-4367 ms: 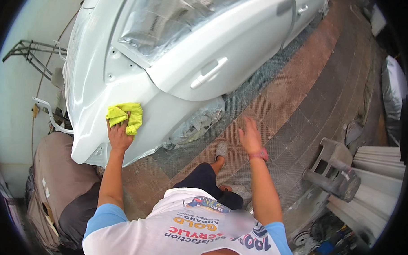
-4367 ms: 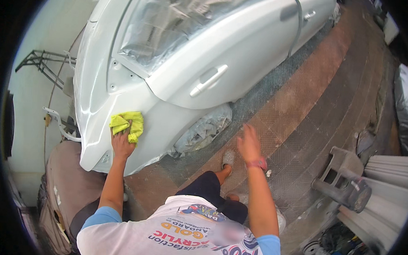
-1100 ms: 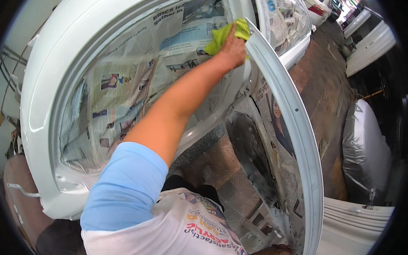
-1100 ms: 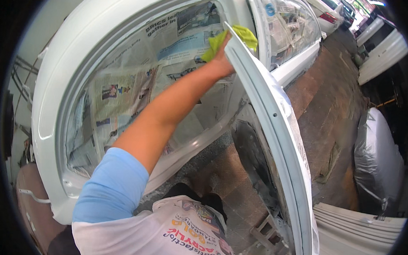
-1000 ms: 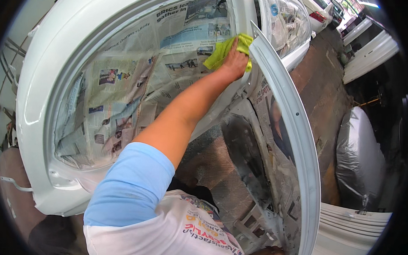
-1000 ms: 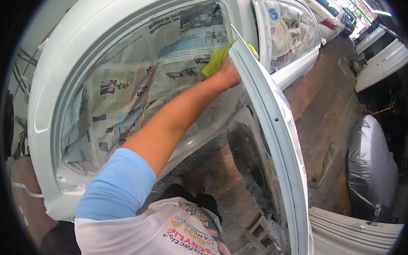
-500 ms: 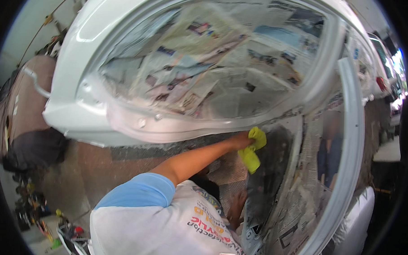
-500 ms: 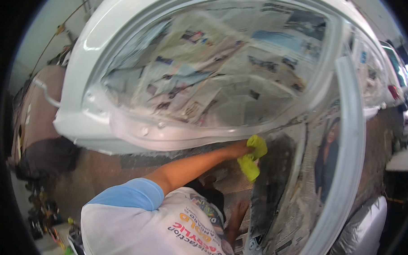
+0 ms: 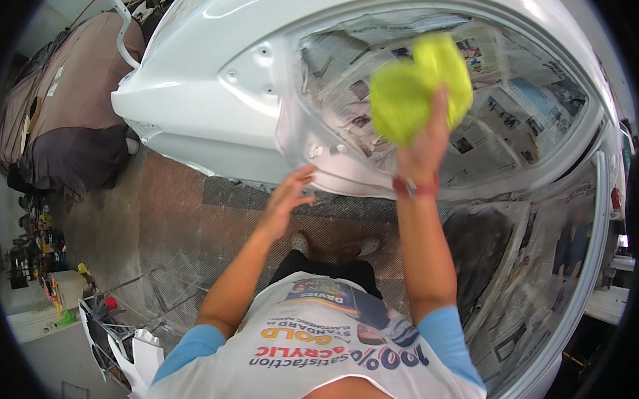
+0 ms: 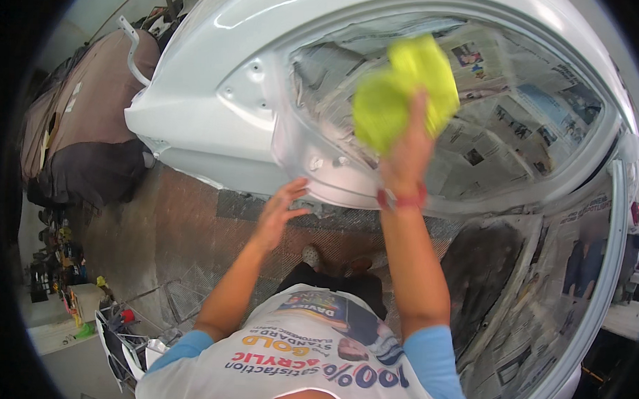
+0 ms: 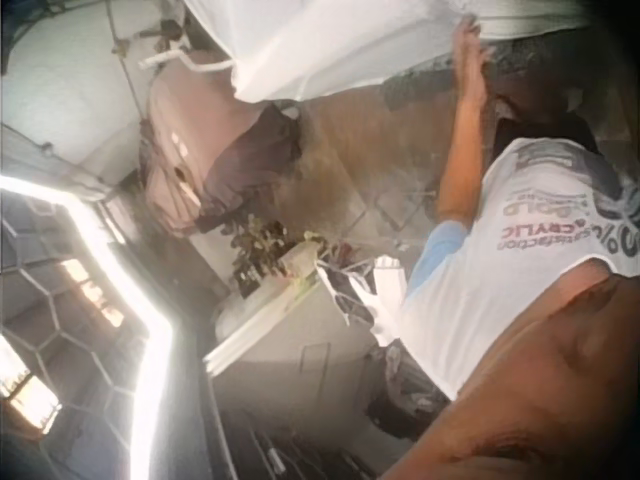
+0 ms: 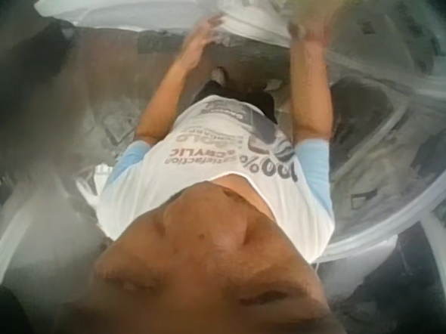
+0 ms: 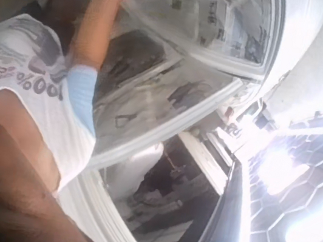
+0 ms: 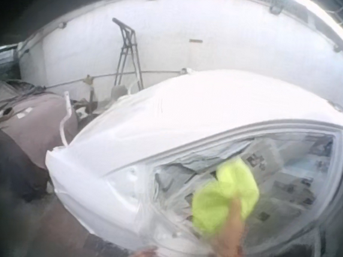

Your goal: The person wipes the exterior and interior surfaces of a white car door with a yellow cloth. They open and close the door multiple times to access different areas, including the door frame and inner panel, while the car is masked with newspaper.

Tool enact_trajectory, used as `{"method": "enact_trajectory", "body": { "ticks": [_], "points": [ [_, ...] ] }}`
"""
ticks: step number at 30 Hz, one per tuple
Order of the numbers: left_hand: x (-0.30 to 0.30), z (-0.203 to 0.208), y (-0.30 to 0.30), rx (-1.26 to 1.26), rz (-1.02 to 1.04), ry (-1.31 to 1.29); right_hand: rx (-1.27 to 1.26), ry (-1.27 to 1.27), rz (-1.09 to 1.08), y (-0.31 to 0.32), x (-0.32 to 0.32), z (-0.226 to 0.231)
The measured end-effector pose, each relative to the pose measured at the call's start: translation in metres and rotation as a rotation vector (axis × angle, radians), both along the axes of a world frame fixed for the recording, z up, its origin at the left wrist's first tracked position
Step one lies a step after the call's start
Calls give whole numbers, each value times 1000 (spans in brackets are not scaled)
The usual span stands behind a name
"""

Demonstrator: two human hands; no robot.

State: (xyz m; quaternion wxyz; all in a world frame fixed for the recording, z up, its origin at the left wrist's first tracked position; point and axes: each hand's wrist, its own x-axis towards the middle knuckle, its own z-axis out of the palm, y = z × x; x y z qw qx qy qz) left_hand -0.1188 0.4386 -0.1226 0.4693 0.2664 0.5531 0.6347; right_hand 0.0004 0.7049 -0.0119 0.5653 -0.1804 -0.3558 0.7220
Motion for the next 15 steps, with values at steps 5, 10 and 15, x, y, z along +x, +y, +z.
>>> {"method": "enact_trajectory", "body": {
  "ticks": [5,10,15],
  "points": [
    [-51,-5,-162,-308,333,144,859,-678,-559,-42,-215,43],
    [-45,-38,-252,-577,572,118,993,-961,-229,-141,-243,-45],
    [-25,-67,-273,-736,616,29,1053,-830,88,-204,-182,-170]
  ]
}}
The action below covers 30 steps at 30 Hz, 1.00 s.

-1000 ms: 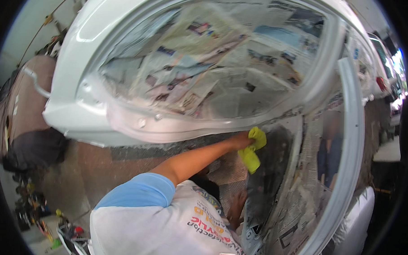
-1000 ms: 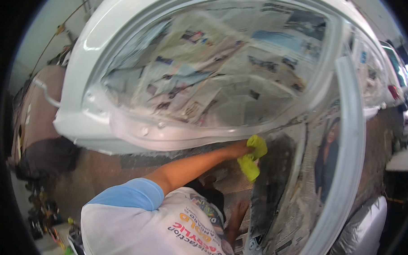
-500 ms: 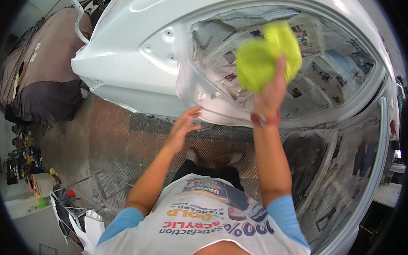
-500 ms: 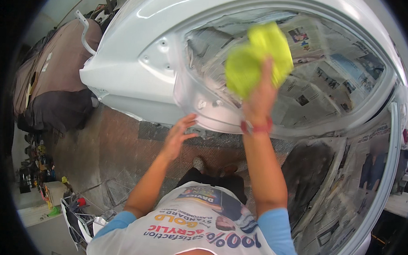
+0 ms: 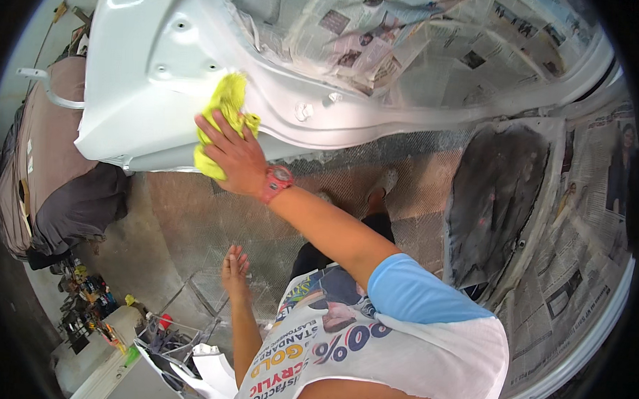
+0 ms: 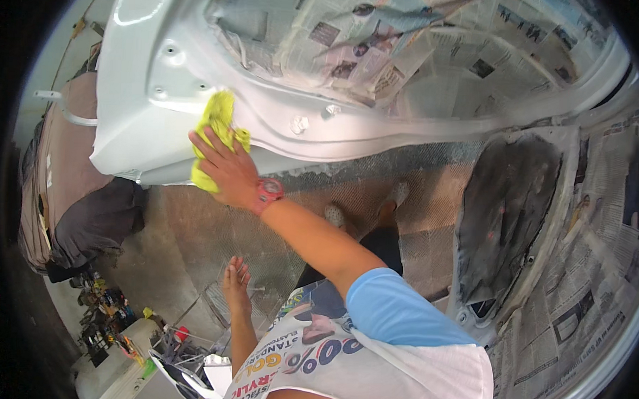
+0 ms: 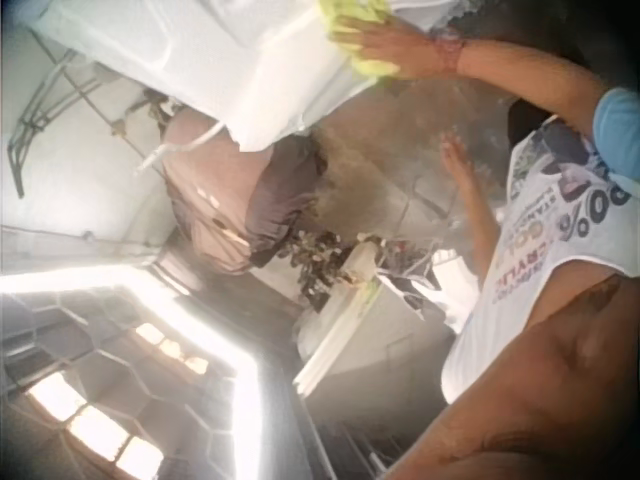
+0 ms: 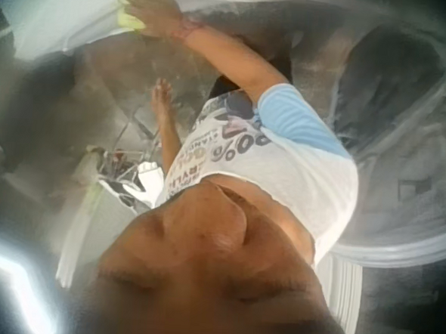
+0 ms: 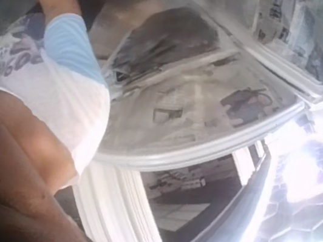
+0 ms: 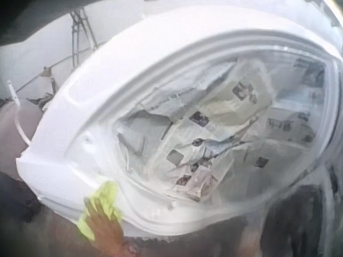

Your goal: The person wipes the exterior and interior surfaces of a white car door with a yellow cloth. They open and close the door multiple times to access different areas, including the door frame and inner panel, while the car is masked with newspaper.

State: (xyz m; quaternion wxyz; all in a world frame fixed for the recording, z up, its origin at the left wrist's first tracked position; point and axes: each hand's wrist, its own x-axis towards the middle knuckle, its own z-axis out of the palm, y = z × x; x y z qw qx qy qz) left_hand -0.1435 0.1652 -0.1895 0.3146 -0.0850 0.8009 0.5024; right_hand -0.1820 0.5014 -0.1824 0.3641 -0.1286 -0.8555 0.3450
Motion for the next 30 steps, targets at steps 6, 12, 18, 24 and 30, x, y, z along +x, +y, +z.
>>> {"method": "enact_trajectory", "body": {
  "ticks": [6,12,18,24,30],
  "points": [
    [2,4,28,-51,-146,56,-378,-388,-23,-22,130,-147],
    [6,38,85,-67,-335,171,-1275,203,-889,-27,134,-162],
    [1,52,129,-91,-595,268,-767,-376,-847,13,110,-150],
    [10,33,136,-109,-631,245,-539,-221,-622,53,112,-165],
    [39,26,120,-239,-805,223,-620,-299,-945,97,135,-203]
  ]
}}
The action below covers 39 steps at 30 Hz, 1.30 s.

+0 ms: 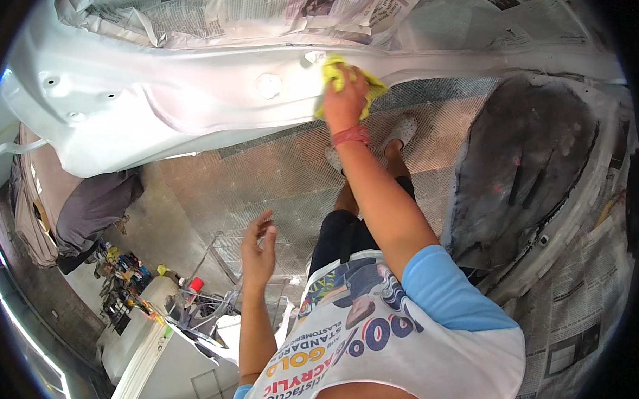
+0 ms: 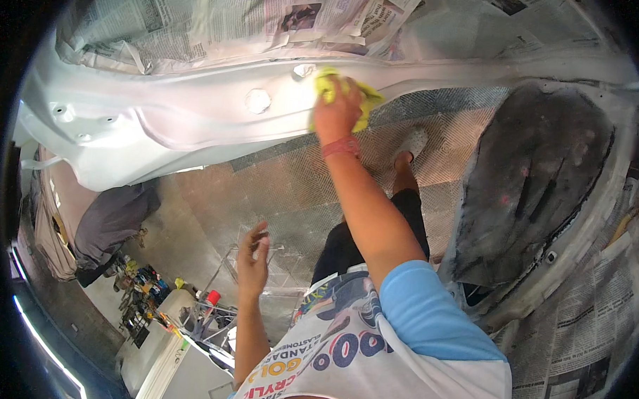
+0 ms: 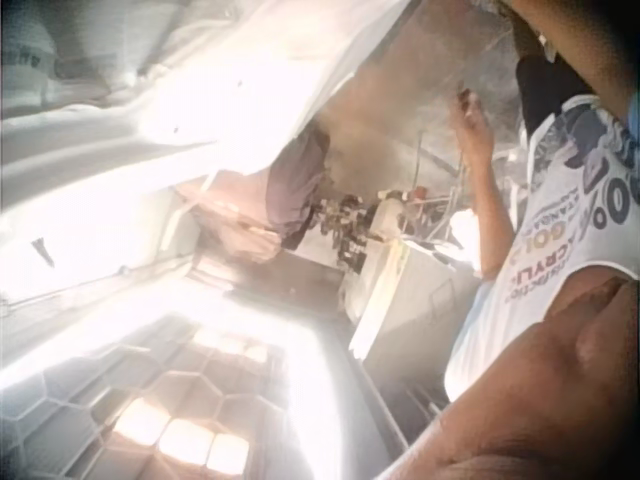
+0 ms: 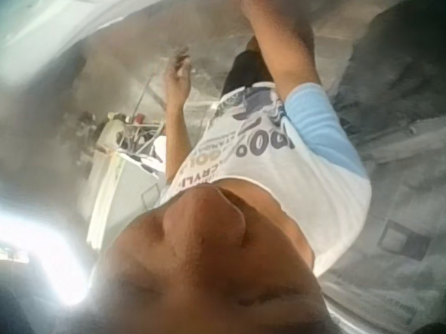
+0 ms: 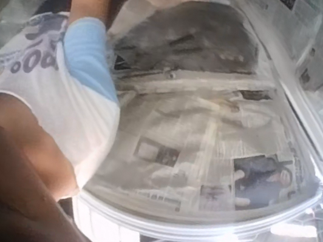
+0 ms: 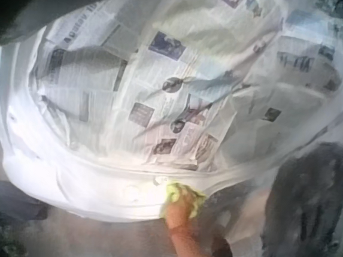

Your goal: The person wipes the exterior and interior surfaces of a white car door with a yellow cloth. They open and close the door multiple times to access different areas, including the door frame and inner panel, while the car is masked with newspaper.

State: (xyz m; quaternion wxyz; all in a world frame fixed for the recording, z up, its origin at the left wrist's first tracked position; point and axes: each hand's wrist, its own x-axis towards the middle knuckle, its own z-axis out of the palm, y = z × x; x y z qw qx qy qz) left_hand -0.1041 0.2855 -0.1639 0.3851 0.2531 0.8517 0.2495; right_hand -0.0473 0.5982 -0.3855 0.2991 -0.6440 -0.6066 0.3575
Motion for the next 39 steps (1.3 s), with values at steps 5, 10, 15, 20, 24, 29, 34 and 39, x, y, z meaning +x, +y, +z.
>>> {"method": "enact_trajectory", "body": {
  "ticks": [5,10,15,20,24,29,34,39],
  "points": [
    [37,-74,-44,-200,-473,-25,-42,-1,-49,-58,-9,22],
    [91,-185,-77,-242,-858,-131,-39,344,242,-138,-65,128],
    [110,-222,-90,-333,-933,-287,-35,586,298,-96,-62,173],
    [117,-221,-94,-386,-968,-334,-236,762,-3,-53,-73,181],
    [120,-216,-91,-463,-1015,-329,117,530,455,-67,-58,147],
    [132,-214,-75,-683,-1037,-207,210,181,578,-69,26,14],
    [121,-211,-53,-811,-1214,-22,-93,254,8,-16,65,-65],
    [54,-170,18,-574,-804,-30,-90,385,63,-11,30,-8]
  ]
}}
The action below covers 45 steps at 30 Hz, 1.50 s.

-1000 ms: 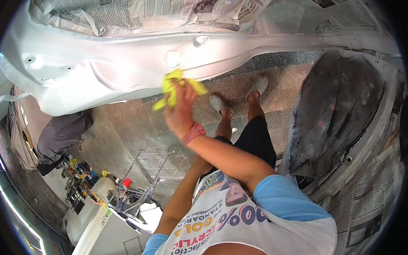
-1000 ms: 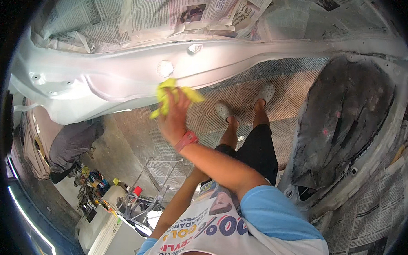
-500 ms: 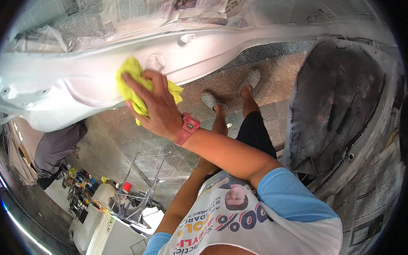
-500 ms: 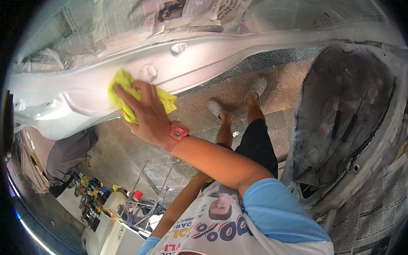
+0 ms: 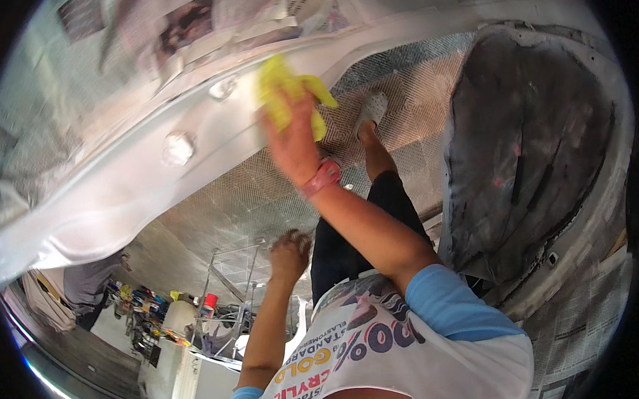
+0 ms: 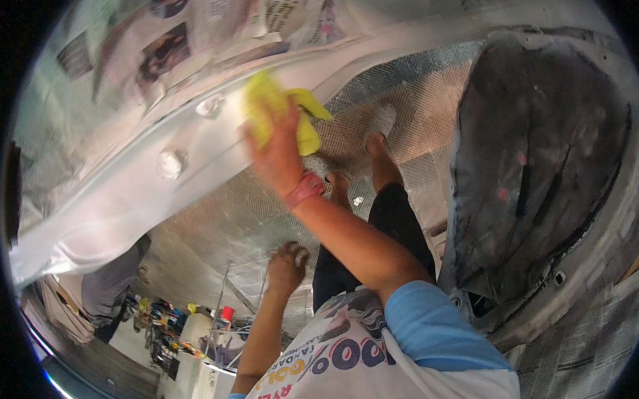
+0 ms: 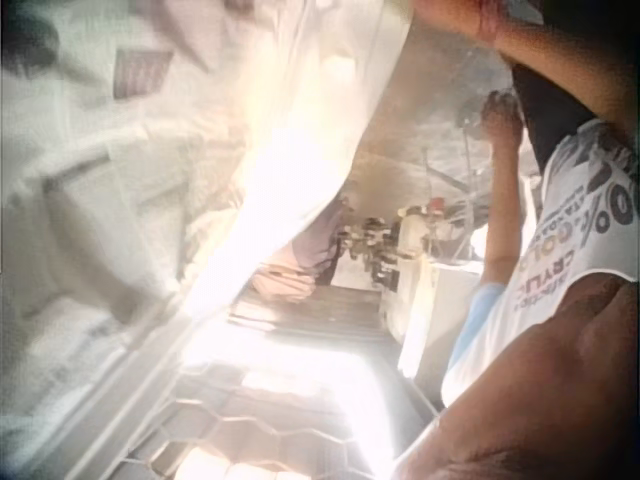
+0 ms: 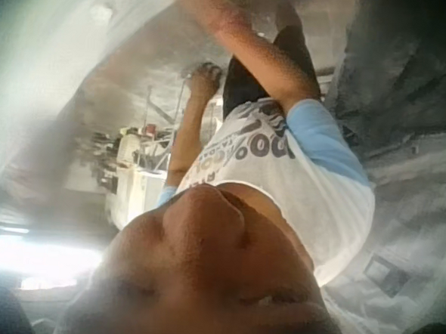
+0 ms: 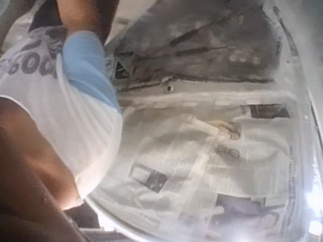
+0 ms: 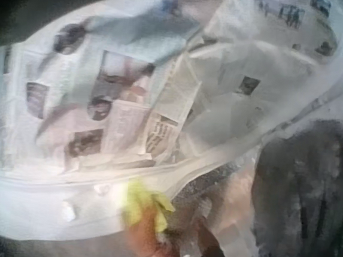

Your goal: The person wipes the exterior and interior surfaces of a white car door with a yellow cloth. They open and close the door multiple times to access different areas, including the door frame and inner panel, while the car is masked with newspaper.

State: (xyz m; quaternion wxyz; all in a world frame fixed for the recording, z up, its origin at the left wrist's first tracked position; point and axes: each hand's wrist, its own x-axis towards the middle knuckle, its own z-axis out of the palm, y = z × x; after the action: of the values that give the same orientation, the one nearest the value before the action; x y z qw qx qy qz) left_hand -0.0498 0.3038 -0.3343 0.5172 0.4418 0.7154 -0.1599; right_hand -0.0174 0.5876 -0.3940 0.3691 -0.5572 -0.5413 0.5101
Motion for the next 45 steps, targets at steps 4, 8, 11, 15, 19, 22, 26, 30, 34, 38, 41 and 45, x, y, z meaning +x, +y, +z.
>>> {"method": "enact_trajectory", "body": {
  "ticks": [4,8,11,15,19,22,26,30,34,38,41,45],
  "points": [
    [-38,62,109,620,21,288,122,-143,179,-7,4,-21],
    [-68,106,207,779,-383,774,64,-118,-17,52,38,-140],
    [-79,103,244,535,-478,927,44,-178,-37,100,88,-230],
    [-75,80,250,465,-483,934,82,-475,38,166,177,-333],
    [-67,76,254,434,-576,922,165,-731,-172,242,285,-411],
    [-64,82,263,313,-493,857,444,-799,-481,306,363,-441],
    [-60,88,268,209,-400,802,165,-22,-827,359,433,-459],
    [-65,88,263,258,-402,801,181,285,-864,340,416,-464],
    [-68,91,259,300,-350,730,-100,129,-862,244,299,-435],
    [-68,95,259,256,-376,762,-396,435,-849,144,138,-382],
    [-70,97,259,237,-374,748,-668,286,-526,84,99,-324],
    [-71,91,254,313,-416,758,-601,298,-291,13,88,-234]
  ]
}}
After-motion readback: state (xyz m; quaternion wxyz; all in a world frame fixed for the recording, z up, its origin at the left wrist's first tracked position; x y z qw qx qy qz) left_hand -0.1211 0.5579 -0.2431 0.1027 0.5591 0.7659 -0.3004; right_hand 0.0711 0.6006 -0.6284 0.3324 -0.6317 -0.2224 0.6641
